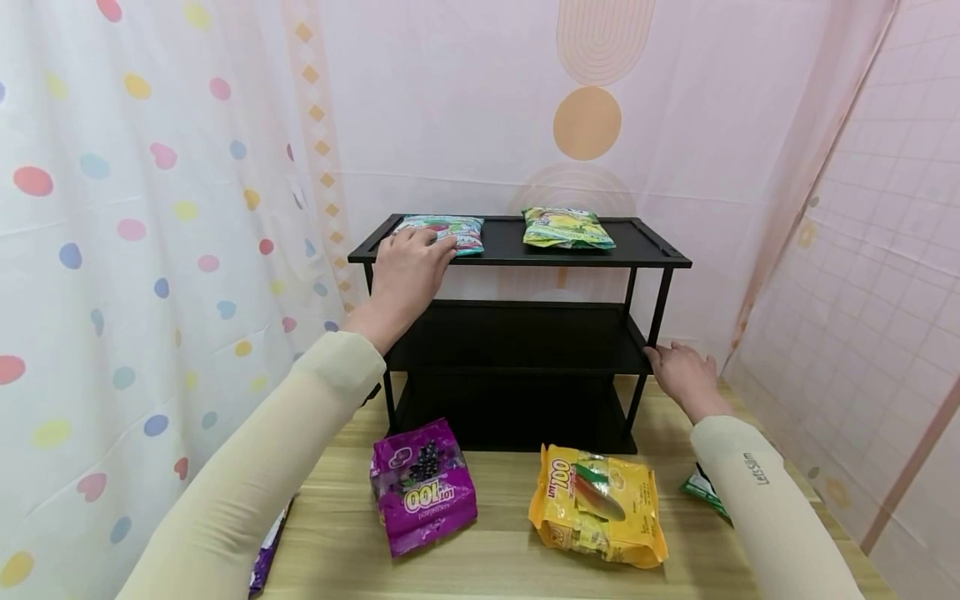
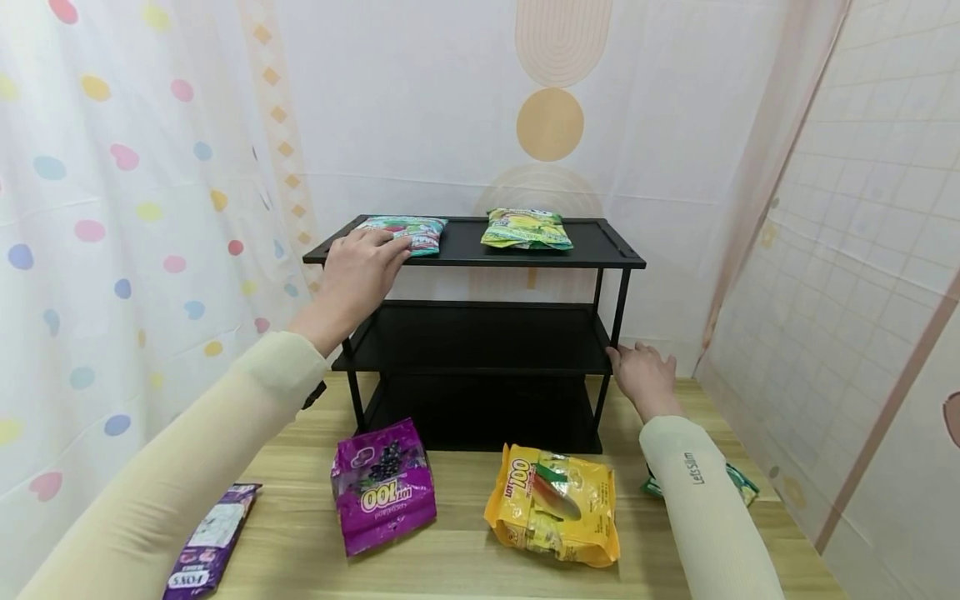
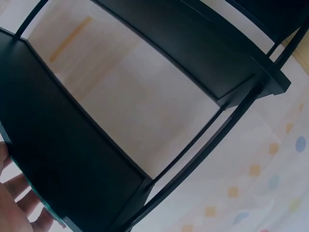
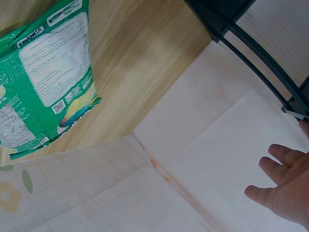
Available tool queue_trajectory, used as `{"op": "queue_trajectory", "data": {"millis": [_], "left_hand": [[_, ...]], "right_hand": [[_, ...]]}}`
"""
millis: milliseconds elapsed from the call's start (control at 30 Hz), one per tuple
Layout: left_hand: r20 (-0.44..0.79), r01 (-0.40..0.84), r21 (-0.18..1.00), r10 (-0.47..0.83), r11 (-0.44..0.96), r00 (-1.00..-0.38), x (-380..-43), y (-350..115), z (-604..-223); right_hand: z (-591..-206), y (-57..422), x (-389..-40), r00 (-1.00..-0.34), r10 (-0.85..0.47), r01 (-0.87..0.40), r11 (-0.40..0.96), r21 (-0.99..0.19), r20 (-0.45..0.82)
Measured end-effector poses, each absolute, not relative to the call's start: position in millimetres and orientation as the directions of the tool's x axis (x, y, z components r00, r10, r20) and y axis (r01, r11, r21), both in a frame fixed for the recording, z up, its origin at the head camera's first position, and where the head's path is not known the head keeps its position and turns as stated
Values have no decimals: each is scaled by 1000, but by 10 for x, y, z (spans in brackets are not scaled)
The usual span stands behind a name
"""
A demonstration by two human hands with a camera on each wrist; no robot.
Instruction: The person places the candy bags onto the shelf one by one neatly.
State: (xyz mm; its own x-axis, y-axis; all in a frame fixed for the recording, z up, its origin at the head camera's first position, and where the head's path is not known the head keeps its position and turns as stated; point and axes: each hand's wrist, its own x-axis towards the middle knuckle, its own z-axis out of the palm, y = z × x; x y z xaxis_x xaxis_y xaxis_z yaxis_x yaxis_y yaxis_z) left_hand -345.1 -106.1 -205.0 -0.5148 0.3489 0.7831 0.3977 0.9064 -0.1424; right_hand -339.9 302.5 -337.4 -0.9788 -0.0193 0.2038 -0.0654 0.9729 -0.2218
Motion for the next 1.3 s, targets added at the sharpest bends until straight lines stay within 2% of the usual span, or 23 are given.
{"op": "queue_trajectory", "data": {"millis": [267, 633, 967, 1100, 1300], "left_hand": [[706, 383, -94, 333, 919, -625, -3451, -1018, -2045], [658, 390, -103, 356, 915, -664, -3491, -914, -2043], [625, 448, -126, 421, 885, -657, -3489, -788, -2015], [651, 452, -146, 430, 880, -626, -3495, -771, -2042], [759, 489, -198, 449, 849, -472, -3507, -780, -2123]], "right_hand": [[-3376, 3033, -3420, -979, -17, -63, 973, -223, 202], [-3367, 3022, -3406, -978, -23, -70, 972, -225, 205], [-3377, 3027, -3400, -980, -14, -59, 973, -225, 196], [-3377, 3033, -3401, -982, -10, -55, 971, -234, 190], [-3372, 3034, -3405, -981, -10, -58, 969, -241, 196]]}}
